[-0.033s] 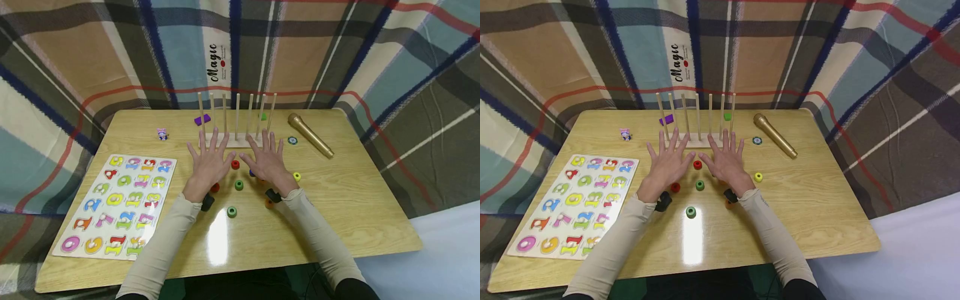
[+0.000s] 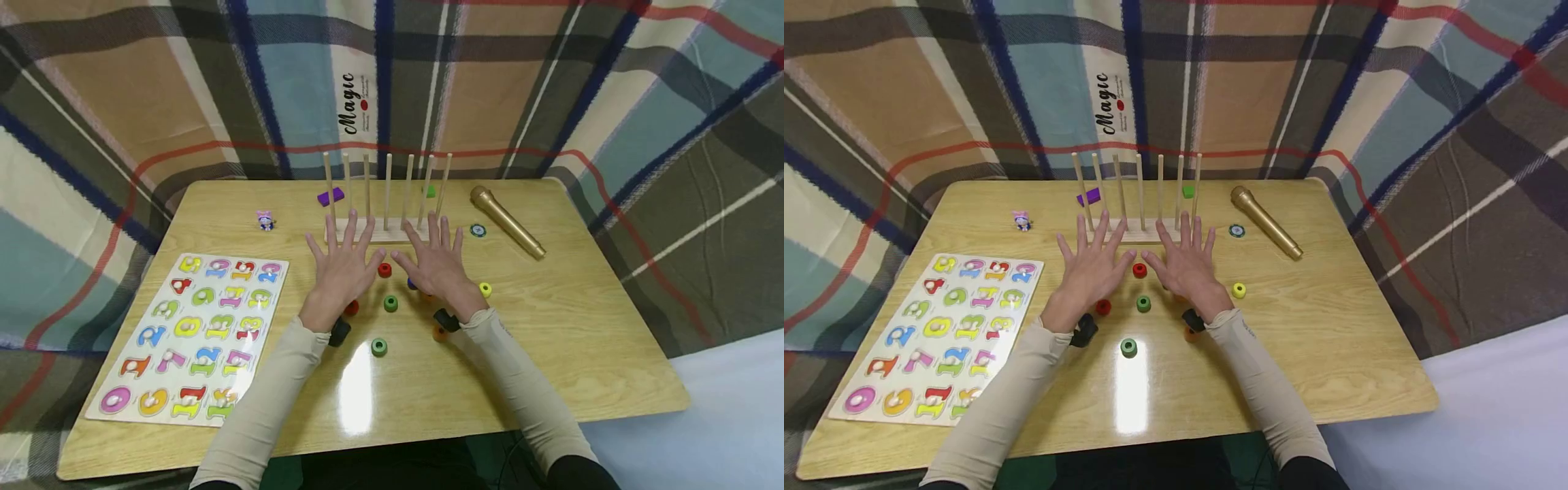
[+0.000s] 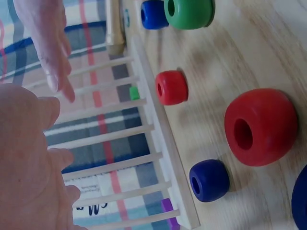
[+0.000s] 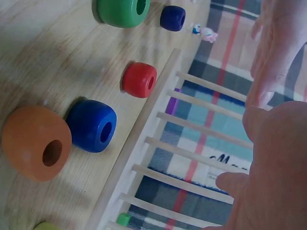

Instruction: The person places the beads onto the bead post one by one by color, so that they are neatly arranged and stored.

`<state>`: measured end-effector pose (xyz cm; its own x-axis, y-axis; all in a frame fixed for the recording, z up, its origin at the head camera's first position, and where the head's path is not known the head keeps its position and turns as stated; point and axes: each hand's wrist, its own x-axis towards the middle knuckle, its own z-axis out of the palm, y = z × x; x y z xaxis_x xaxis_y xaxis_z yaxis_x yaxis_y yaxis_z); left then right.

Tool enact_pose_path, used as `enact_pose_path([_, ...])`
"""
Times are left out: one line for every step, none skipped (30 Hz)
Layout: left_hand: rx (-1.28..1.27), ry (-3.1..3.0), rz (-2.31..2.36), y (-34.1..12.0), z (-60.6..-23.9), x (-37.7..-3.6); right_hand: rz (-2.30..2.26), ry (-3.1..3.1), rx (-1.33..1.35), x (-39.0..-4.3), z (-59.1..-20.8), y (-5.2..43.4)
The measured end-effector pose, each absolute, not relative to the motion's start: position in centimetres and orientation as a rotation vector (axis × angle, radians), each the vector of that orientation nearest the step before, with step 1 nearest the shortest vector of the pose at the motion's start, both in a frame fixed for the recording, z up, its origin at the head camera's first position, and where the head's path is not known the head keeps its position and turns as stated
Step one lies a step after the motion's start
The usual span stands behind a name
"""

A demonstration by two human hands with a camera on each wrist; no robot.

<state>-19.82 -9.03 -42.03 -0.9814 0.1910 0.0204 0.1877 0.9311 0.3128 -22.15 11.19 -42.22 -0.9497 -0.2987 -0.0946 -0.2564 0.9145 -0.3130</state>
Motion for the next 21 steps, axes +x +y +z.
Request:
enact_pose_path([0.301, 3.075, 0.49, -9.1, -42.1, -19.8, -0.454, 2.936, -0.428, -22.2, -42.2, 11.2])
enact_pose_path([0.301, 3.074, 0.488, -9.1, -42.1, -19.8, -0.453, 2.937, -0.427, -22.2, -42.1, 11.1])
enact_pose_path([0.3, 3.073, 0.488, -9.1, -42.1, -19.8, -0.455, 2.938, -0.429, -22.3, -42.1, 11.1])
enact_pose_path([0.304, 3.074, 0.488, -9.1, -42.1, -19.8, -0.458, 2.94, -0.428, -22.3, -41.9, 11.0])
enact_pose_path([0.303, 3.075, 0.485, -9.1, -42.1, -19.8, -0.46, 2.943, -0.429, -22.4, -41.8, 11.0])
enact_pose_path([0.302, 3.077, 0.487, -9.2, -42.1, -19.8, -0.462, 2.948, -0.432, -22.5, -41.7, 10.9])
enact_pose_path([0.3, 3.078, 0.489, -9.2, -42.0, -19.8, -0.461, 2.95, -0.434, -22.5, -41.6, 10.9])
enact_pose_path([0.3, 3.078, 0.497, -9.2, -42.0, -19.8, -0.458, 2.951, -0.437, -22.6, -41.6, 10.8])
enact_pose_path([0.299, 3.077, 0.503, -9.3, -41.9, -19.8, -0.458, 2.951, -0.439, -22.6, -41.5, 10.8])
enact_pose_path([0.302, 3.076, 0.508, -9.3, -41.8, -19.8, -0.453, 2.95, -0.439, -22.7, -41.5, 10.7])
enact_pose_path([0.303, 3.071, 0.507, -9.4, -41.7, -19.8, -0.448, 2.95, -0.44, -22.7, -41.5, 10.7])
enact_pose_path([0.307, 3.061, 0.523, -9.4, -41.6, -19.8, -0.446, 2.949, -0.441, -22.7, -41.6, 10.7])
enact_pose_path([0.31, 3.051, 0.541, -9.6, -41.6, -19.8, -0.446, 2.948, -0.442, -22.7, -41.6, 10.7])
enact_pose_path([0.312, 3.039, 0.575, -9.9, -41.5, -19.9, -0.455, 2.95, -0.448, -22.6, -41.6, 10.7])
enact_pose_path([0.313, 3.031, 0.614, -10.2, -41.5, -20.0, -0.464, 2.954, -0.46, -22.6, -41.6, 10.7])
enact_pose_path([0.311, 3.019, 0.671, -10.8, -41.5, -20.2, -0.482, 2.959, -0.48, -22.5, -41.6, 10.7])
enact_pose_path([0.3, 3.002, 0.753, -11.4, -41.5, -20.5, -0.507, 2.963, -0.507, -22.4, -41.5, 10.7])
enact_pose_path([0.284, 2.985, 0.845, -12.3, -41.6, -20.8, -0.539, 2.961, -0.54, -22.2, -41.4, 10.6])
enact_pose_path([0.259, 2.964, 0.929, -13.2, -41.7, -21.2, -0.568, 2.955, -0.585, -22.0, -41.3, 10.4])
enact_pose_path([0.232, 2.939, 1.007, -14.1, -41.9, -21.7, -0.596, 2.939, -0.638, -21.7, -41.2, 10.2])
enact_pose_path([0.203, 2.915, 1.069, -15.1, -42.1, -22.3, -0.612, 2.91, -0.694, -21.4, -41.1, 9.9])
